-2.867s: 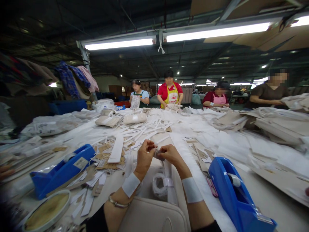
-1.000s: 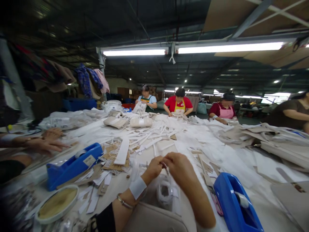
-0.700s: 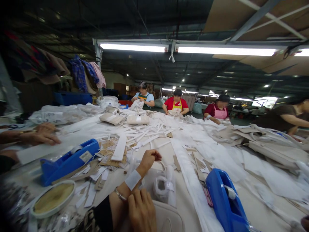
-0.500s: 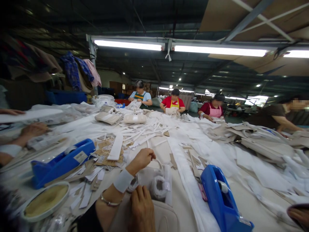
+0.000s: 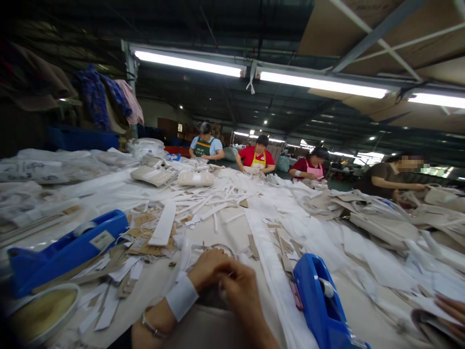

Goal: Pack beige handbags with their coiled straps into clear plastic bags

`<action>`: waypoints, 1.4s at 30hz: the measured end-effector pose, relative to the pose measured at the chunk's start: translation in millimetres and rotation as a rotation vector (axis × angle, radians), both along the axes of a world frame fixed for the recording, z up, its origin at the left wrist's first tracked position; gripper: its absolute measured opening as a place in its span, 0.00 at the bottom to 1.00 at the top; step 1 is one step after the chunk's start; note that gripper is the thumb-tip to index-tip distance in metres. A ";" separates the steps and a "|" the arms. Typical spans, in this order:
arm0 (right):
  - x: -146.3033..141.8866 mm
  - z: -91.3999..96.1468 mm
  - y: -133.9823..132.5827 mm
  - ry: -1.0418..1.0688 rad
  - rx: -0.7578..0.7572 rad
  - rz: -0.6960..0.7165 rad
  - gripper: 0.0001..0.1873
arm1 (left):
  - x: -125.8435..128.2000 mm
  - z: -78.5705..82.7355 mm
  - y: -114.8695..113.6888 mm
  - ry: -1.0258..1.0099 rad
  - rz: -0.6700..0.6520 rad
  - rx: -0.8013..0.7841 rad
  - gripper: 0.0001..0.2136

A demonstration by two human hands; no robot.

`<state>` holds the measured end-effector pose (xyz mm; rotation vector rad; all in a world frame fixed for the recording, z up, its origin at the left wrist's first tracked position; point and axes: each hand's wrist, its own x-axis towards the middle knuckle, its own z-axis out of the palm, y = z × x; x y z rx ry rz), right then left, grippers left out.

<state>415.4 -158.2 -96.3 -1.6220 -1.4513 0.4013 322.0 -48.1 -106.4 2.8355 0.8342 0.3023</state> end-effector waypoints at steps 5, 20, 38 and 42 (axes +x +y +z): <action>129.2 19.3 50.0 -0.260 -0.211 -0.487 0.08 | 0.1 -7.8 -1.2 -0.028 0.020 0.010 0.15; 214.4 -40.7 111.3 -0.667 -0.702 -0.627 0.16 | 3.2 -14.3 0.9 -0.062 0.036 -0.023 0.14; 227.8 -36.1 102.7 -0.508 -0.612 -0.633 0.15 | 2.4 -10.7 -0.7 -0.093 0.042 -0.075 0.15; 222.5 -20.9 97.8 -0.366 -0.517 -0.695 0.15 | 2.2 -11.3 0.3 -0.125 0.051 -0.106 0.14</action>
